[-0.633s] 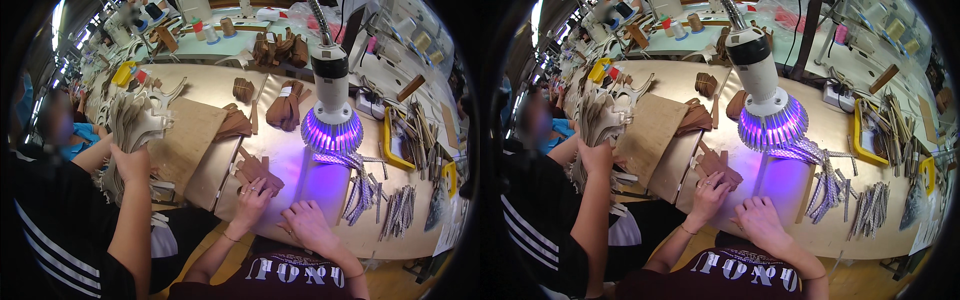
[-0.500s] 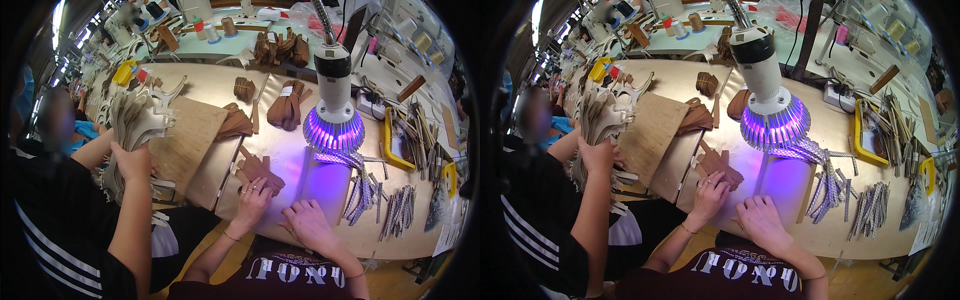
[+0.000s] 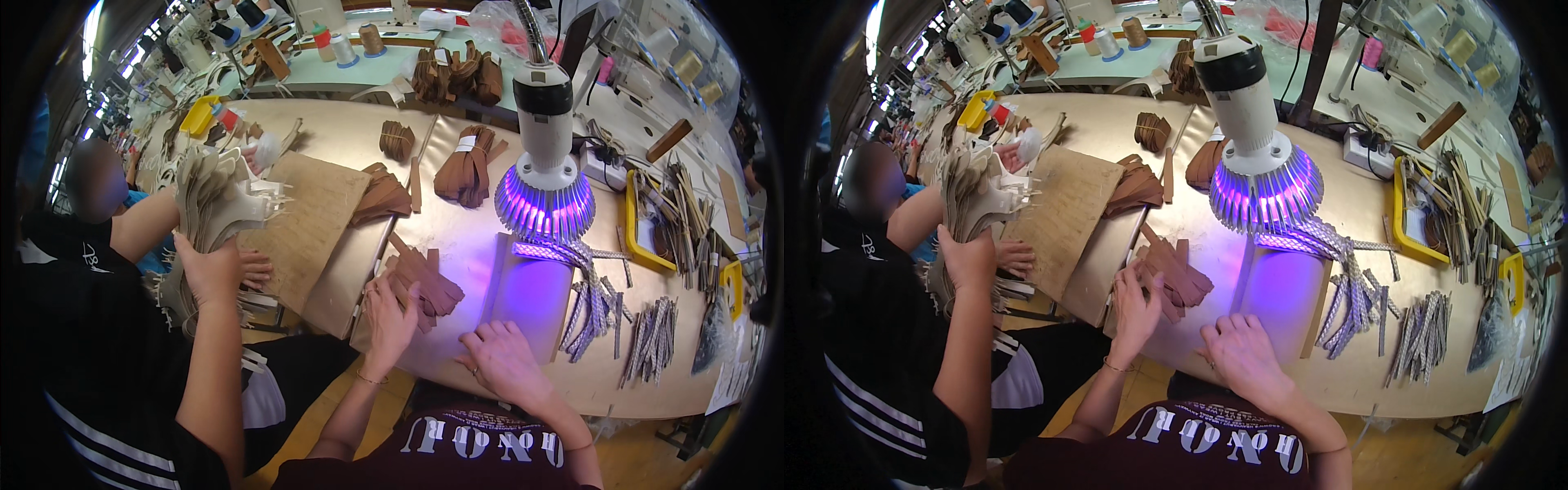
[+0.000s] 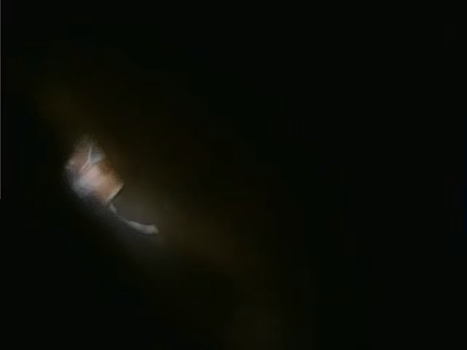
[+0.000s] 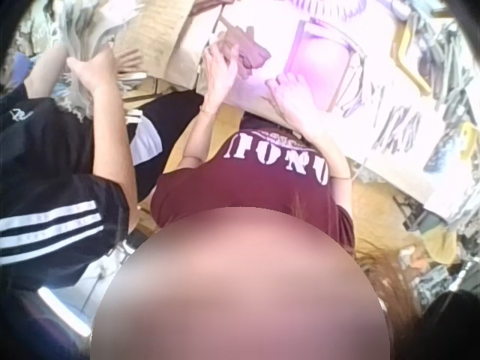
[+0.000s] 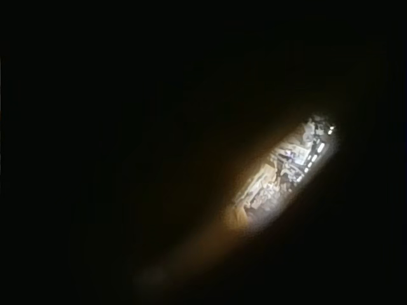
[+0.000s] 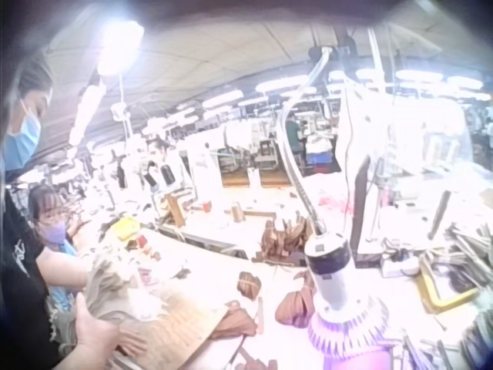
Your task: The person repeatedly picks up braided strips and brown leather pieces from a workbench, wraps the braids around a cylindrical form under a UV lamp, and secures them with the leather pieces. The person continues this process, stacking completed braided sections on the form.
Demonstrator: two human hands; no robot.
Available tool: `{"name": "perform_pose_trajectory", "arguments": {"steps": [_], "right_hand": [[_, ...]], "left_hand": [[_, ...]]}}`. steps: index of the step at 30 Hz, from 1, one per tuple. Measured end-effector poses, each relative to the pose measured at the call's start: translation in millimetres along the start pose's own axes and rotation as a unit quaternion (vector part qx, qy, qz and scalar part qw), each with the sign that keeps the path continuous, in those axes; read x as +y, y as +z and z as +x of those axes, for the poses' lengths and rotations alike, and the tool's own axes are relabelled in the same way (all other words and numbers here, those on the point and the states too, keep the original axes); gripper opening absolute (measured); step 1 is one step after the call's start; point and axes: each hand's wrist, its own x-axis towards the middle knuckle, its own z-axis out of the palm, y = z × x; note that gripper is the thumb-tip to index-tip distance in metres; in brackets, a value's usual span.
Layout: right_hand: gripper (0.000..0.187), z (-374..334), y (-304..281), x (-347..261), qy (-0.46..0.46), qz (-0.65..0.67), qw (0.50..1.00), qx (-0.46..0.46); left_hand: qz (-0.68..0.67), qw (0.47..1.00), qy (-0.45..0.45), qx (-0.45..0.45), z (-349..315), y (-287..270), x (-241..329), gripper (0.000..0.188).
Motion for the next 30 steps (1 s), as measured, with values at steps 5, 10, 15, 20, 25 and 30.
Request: {"name": "perform_pose_trajectory", "arguments": {"steps": [5, 10, 15, 20, 25, 30], "right_hand": [[0.027, -3, -8, 0, 0.017, 0.039, 0.999, -0.02], [0.031, -8, -23, 0, 0.044, 0.072, 0.996, -0.039], [0.031, -14, -32, 2, 0.044, 0.104, 0.993, -0.015], [0.031, -9, -35, 3, 0.051, 0.094, 0.994, -0.021], [0.029, 17, -26, 5, 0.024, 0.038, 0.998, -0.034], [0.02, 46, -4, 14, -0.025, -0.034, 0.998, -0.05]], "left_hand": [[0.062, 0.997, -0.035, -0.034, 25, 10, 18, 0.064], [0.133, 0.97, 0.176, -0.104, 50, 19, 41, 0.076], [0.0, 0.876, 0.351, -0.33, 53, -2, 35, 0.077], [-0.095, 0.975, 0.179, -0.09, 55, -35, 3, 0.046], [-0.083, 0.996, -0.038, -0.008, 37, -37, -34, 0.017], [-0.083, 0.995, 0.051, -0.029, -5, -9, -29, 0.017]]}}
